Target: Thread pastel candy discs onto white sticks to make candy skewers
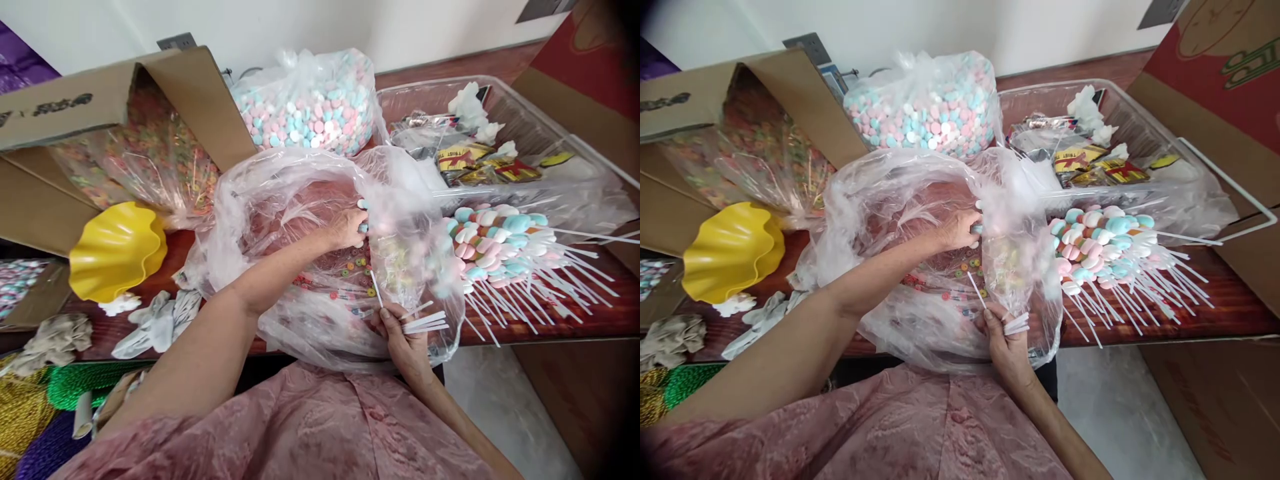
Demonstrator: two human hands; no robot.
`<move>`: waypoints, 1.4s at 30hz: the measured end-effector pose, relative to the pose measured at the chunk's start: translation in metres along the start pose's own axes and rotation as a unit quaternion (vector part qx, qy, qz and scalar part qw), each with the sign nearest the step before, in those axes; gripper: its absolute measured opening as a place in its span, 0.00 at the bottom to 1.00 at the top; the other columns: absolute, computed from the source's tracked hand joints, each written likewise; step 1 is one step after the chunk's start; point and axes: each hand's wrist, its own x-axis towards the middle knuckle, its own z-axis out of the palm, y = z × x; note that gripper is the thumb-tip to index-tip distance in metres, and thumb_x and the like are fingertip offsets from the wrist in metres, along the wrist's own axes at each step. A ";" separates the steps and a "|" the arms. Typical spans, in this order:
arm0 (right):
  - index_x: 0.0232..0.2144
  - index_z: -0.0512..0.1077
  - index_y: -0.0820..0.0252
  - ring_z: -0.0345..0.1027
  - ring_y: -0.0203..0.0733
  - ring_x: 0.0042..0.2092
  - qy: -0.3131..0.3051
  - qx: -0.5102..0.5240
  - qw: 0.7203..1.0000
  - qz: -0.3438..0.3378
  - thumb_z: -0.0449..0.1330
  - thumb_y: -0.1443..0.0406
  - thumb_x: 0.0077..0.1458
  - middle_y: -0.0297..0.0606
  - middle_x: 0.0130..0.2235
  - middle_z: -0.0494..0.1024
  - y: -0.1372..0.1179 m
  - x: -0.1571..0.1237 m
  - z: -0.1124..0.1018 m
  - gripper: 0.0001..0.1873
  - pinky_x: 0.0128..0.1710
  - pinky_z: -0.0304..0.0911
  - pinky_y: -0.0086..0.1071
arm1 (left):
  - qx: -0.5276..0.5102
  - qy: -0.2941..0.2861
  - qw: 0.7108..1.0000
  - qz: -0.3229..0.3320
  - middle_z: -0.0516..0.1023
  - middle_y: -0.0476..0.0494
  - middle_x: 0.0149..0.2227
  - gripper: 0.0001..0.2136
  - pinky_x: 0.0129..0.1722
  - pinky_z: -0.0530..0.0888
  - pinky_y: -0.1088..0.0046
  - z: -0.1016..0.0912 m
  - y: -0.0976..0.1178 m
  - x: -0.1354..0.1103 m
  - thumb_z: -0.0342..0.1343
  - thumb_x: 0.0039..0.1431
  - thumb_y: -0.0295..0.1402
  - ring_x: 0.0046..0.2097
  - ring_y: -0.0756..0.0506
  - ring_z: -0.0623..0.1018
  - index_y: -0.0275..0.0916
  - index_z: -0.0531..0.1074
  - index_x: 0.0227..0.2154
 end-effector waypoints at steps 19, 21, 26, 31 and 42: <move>0.49 0.78 0.54 0.75 0.42 0.34 -0.146 -0.326 0.909 -0.215 0.56 0.68 0.57 0.35 0.33 0.81 -0.031 0.021 0.015 0.20 0.37 0.71 0.35 | -0.683 0.282 0.638 -0.216 0.81 0.50 0.30 0.19 0.35 0.75 0.74 -0.045 0.045 -0.190 0.76 0.31 0.30 0.31 0.52 0.78 0.39 0.81 0.32; 0.51 0.77 0.54 0.78 0.45 0.40 -0.150 -0.343 0.896 -0.238 0.55 0.70 0.54 0.38 0.42 0.83 -0.026 0.022 0.018 0.23 0.42 0.73 0.38 | -0.698 0.313 0.604 -0.221 0.82 0.50 0.31 0.20 0.35 0.76 0.74 -0.039 0.048 -0.196 0.76 0.31 0.30 0.32 0.52 0.78 0.40 0.81 0.33; 0.51 0.77 0.56 0.79 0.48 0.44 -0.163 -0.368 0.880 -0.252 0.53 0.72 0.52 0.39 0.47 0.82 -0.022 0.021 0.026 0.25 0.45 0.74 0.40 | -0.690 0.356 0.590 -0.221 0.82 0.50 0.32 0.21 0.35 0.77 0.73 -0.031 0.048 -0.202 0.76 0.32 0.30 0.33 0.50 0.79 0.41 0.81 0.35; 0.51 0.77 0.58 0.80 0.47 0.43 -0.171 -0.390 0.868 -0.254 0.51 0.73 0.51 0.39 0.47 0.82 -0.030 0.012 0.031 0.27 0.42 0.76 0.37 | -0.660 0.391 0.600 -0.226 0.82 0.50 0.34 0.20 0.39 0.77 0.72 -0.025 0.045 -0.202 0.75 0.35 0.33 0.34 0.51 0.79 0.41 0.81 0.36; 0.51 0.77 0.59 0.80 0.46 0.42 -0.152 -0.383 0.870 -0.273 0.51 0.74 0.50 0.40 0.45 0.83 -0.035 0.004 0.033 0.28 0.39 0.76 0.34 | -0.665 0.396 0.592 -0.224 0.82 0.52 0.32 0.18 0.38 0.77 0.75 -0.019 0.052 -0.203 0.75 0.33 0.32 0.33 0.52 0.79 0.44 0.82 0.33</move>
